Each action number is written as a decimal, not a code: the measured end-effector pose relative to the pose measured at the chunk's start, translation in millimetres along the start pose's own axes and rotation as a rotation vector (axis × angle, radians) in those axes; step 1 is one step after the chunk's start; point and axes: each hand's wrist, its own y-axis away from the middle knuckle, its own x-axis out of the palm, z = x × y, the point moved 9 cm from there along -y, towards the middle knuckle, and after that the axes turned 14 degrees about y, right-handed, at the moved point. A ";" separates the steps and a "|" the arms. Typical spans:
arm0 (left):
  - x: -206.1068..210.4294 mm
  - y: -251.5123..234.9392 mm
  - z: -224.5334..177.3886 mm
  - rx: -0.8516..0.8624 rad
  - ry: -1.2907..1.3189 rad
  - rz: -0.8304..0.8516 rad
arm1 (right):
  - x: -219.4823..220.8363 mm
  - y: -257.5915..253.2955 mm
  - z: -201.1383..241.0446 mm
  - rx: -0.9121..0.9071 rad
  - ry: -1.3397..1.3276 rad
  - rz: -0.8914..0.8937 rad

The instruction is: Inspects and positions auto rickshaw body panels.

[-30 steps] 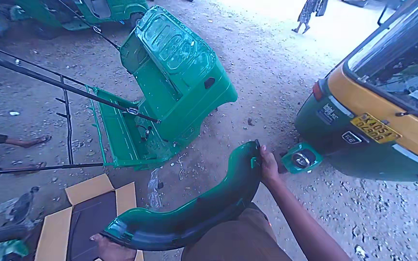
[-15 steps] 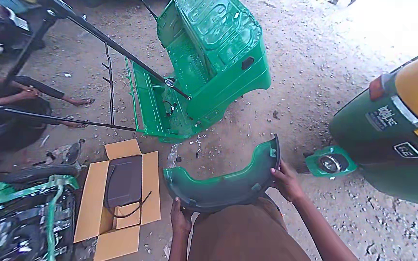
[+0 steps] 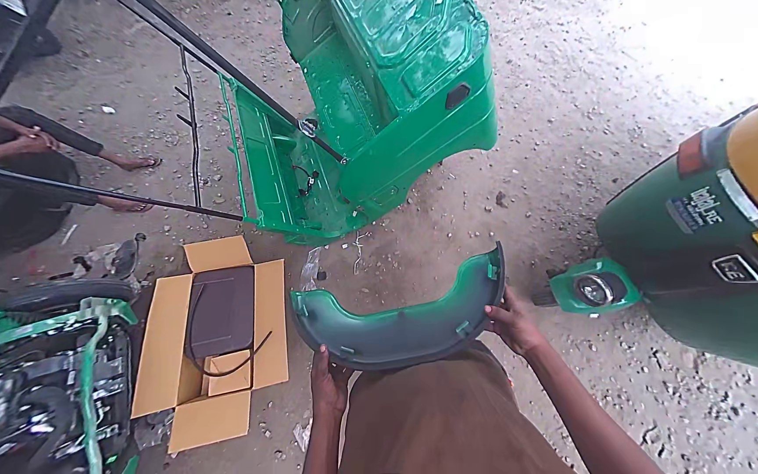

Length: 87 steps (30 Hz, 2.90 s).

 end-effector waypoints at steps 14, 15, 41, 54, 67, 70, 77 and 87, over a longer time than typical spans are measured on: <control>23.6 8.1 29.6 -0.140 -0.029 0.110 | -11.7 -4.5 -28.2 0.147 0.002 -0.061; 29.1 6.9 31.8 -0.143 -0.038 0.133 | -17.0 -5.7 -26.1 0.155 0.013 -0.076; 308.3 87.1 186.1 -0.434 -0.060 -0.058 | -132.5 -120.0 143.9 -0.326 -0.599 0.626; 395.1 8.3 200.5 -0.540 -0.611 0.021 | -145.3 -263.3 156.2 0.023 -0.920 0.009; 785.8 -269.1 57.1 0.894 -1.558 0.603 | -157.0 -470.8 138.4 -0.018 -0.830 -0.189; 807.2 -331.2 80.4 1.023 -1.736 0.619 | -166.7 -528.5 132.1 0.012 -0.824 -0.225; 791.5 -382.3 72.9 1.011 -1.527 0.761 | -202.1 -645.0 99.6 0.012 -0.892 -0.281; 751.6 -397.6 54.8 0.720 -1.244 0.609 | -200.7 -714.2 78.4 0.084 -1.002 -0.338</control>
